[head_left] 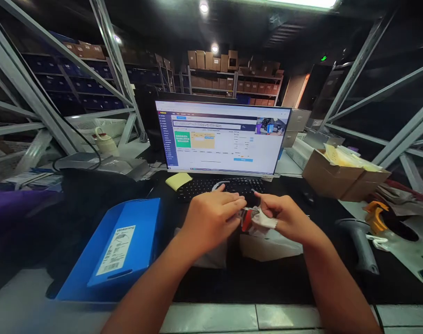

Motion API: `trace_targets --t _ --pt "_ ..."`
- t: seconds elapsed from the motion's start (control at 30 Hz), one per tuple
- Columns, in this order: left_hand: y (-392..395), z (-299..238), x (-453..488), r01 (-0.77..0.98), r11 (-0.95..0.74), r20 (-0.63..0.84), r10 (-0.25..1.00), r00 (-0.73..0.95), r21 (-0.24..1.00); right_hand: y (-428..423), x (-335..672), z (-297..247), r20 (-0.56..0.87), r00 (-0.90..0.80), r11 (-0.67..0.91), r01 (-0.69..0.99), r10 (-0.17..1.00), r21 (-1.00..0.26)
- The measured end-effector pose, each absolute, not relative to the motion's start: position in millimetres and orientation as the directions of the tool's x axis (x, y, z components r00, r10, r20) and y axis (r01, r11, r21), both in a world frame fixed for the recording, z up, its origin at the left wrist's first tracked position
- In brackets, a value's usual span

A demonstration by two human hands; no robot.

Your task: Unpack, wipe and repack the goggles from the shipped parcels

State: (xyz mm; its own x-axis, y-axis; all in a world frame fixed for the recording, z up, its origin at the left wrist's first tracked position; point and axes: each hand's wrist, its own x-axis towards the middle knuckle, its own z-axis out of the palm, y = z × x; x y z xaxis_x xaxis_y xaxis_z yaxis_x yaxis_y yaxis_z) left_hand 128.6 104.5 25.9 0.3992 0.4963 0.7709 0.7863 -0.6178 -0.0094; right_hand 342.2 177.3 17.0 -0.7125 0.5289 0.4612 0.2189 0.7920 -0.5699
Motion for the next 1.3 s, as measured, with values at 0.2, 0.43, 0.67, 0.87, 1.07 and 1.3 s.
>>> trace_targets --t 0.2,0.43,0.67,0.87,1.07,1.3 --pt "102.3 28.9 124.4 0.759 -0.628 0.768 0.568 0.296 0.172 193.7 354.6 21.7 0.428 -0.624 0.642 0.157 0.654 -0.751" --pt "100.8 35.9 118.0 0.764 -0.586 0.695 0.668 0.267 0.270 206.4 369.8 20.1 0.652 -0.228 0.657 0.517 0.723 -0.548" --pt "101.7 36.2 120.9 0.782 -0.570 0.652 0.697 0.298 0.252 187.3 360.7 19.6 0.724 -0.069 0.626 0.561 0.687 -0.541" --pt "102.9 35.7 122.8 0.798 -0.552 0.640 0.709 0.297 0.241 187.2 358.4 20.5 0.768 -0.115 0.716 0.469 0.630 -0.517" --pt "102.5 35.6 122.8 0.801 -0.547 0.618 0.723 0.308 0.242 206.9 366.7 17.6 0.630 -0.061 0.202 0.967 0.774 -0.154" --pt "107.4 29.6 125.5 0.816 -0.541 0.600 0.728 0.332 0.206 173.8 325.4 8.1 0.784 -0.022 0.279 0.940 0.620 -0.195"
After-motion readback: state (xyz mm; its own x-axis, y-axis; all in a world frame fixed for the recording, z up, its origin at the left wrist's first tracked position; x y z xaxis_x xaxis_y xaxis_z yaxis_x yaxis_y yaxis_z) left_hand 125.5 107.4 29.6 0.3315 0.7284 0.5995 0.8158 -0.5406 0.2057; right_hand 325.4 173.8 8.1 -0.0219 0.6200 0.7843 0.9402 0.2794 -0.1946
